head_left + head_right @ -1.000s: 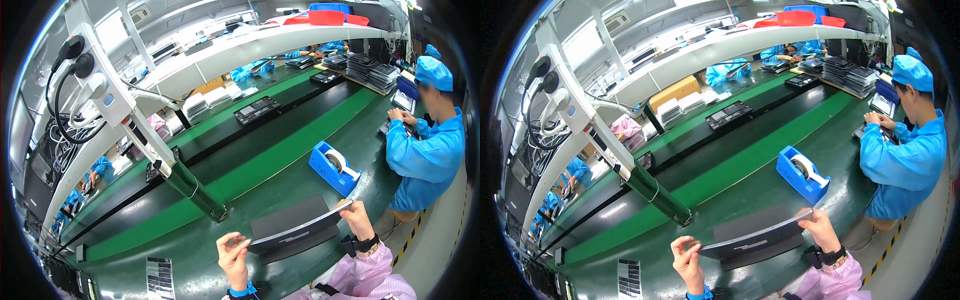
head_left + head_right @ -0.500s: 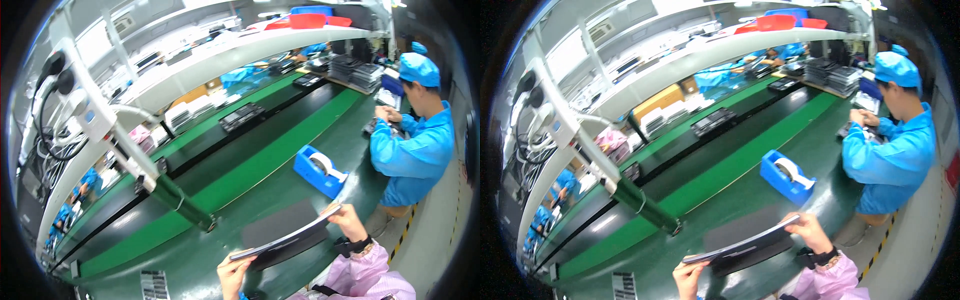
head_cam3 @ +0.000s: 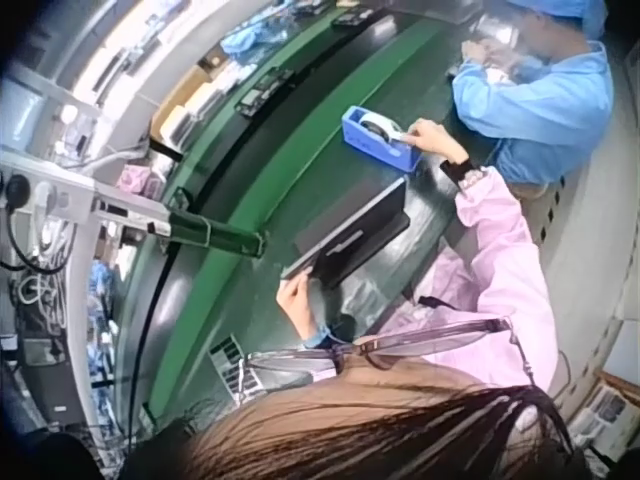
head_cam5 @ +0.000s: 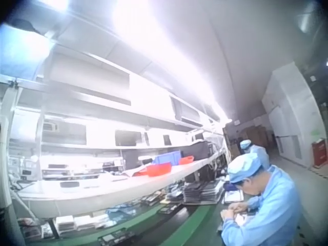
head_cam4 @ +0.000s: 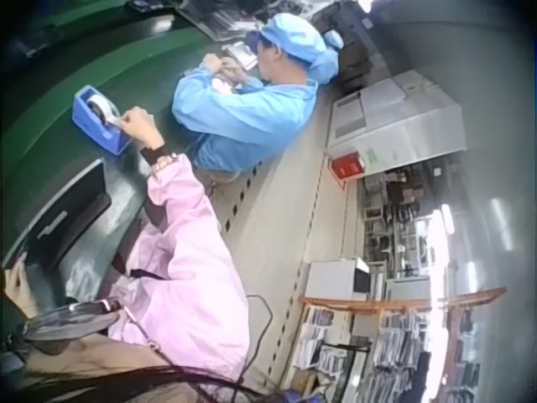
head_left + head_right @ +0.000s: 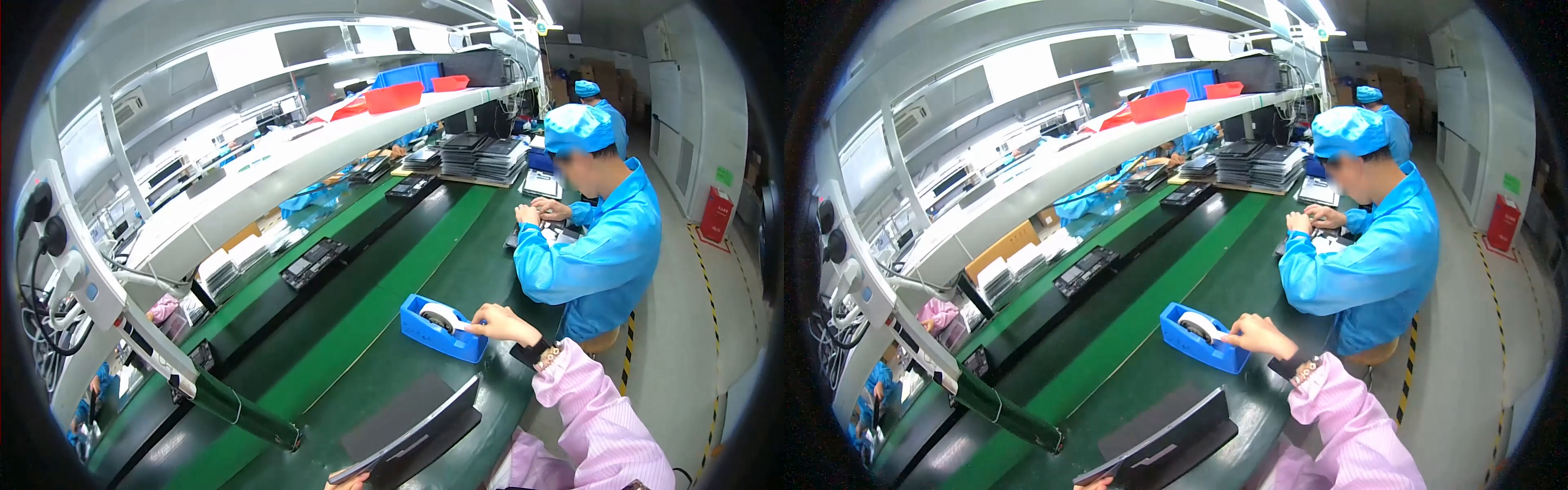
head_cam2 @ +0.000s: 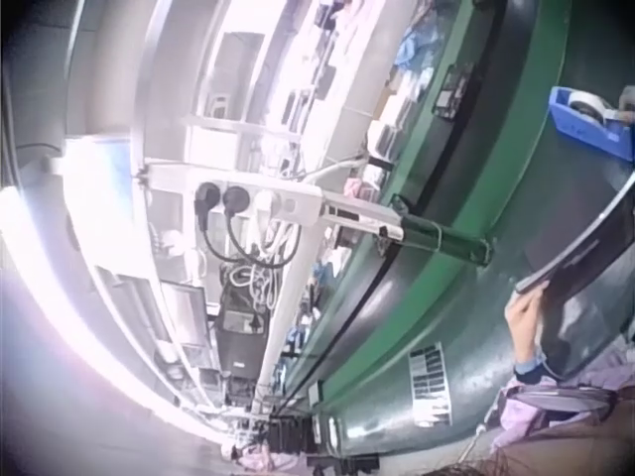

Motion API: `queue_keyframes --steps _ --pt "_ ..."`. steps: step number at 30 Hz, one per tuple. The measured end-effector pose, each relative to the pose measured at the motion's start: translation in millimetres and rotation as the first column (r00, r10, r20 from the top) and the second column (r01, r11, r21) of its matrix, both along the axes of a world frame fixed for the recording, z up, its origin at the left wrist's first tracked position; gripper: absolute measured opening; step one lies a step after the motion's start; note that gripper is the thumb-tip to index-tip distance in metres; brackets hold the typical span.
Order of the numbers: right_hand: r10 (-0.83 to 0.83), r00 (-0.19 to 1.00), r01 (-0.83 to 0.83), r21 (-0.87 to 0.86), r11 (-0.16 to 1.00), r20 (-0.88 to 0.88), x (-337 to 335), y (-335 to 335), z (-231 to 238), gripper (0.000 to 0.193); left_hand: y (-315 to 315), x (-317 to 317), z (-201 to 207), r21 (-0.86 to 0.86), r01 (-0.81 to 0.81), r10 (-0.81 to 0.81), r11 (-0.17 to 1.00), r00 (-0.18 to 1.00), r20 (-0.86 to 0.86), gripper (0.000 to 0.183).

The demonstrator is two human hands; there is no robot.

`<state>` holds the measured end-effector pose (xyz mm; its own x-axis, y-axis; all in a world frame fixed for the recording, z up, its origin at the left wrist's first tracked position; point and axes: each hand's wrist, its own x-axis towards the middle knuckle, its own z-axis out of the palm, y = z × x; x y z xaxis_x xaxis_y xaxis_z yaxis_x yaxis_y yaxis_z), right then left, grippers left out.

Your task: Applying protective film and adhesive tape to tablet components on a factory assembly line.

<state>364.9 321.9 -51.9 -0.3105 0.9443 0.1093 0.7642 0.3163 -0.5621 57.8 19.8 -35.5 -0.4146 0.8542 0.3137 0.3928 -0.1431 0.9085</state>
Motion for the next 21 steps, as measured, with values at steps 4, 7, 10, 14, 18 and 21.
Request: queue_keyframes --steps 4,7,10,14,18,21 --pt "-0.054 0.998 0.052 0.049 0.997 0.041 -4 9 3 0.024 -1 -1 -7 0.021 -0.002 0.001 1.0 0.999 0.043 0.014" --pt "-0.086 0.996 0.083 0.119 0.99 0.021 -19 5 23 0.018 -1 -4 -12 0.047 0.003 -0.005 0.999 0.999 0.04 0.014" --pt "-0.065 0.993 0.065 0.0 0.998 -0.102 -26 2 42 0.015 0 -2 -7 0.058 -0.003 0.004 0.998 1.0 -0.022 0.014" --pt "-0.064 0.984 0.053 -0.068 0.996 -0.164 -18 1 42 0.014 0 -2 -7 0.047 -0.003 0.004 0.999 1.0 -0.023 0.014" --pt "-0.118 0.959 0.1 -0.08 0.992 -0.259 -7 -13 43 0.028 1 1 -4 0.059 0.005 -0.004 0.998 1.0 -0.021 0.014" --pt "-0.129 0.917 0.07 -0.166 0.984 -0.377 -3 -24 42 0.033 0 -1 -9 0.059 -0.004 0.004 0.998 1.0 0.003 0.014"
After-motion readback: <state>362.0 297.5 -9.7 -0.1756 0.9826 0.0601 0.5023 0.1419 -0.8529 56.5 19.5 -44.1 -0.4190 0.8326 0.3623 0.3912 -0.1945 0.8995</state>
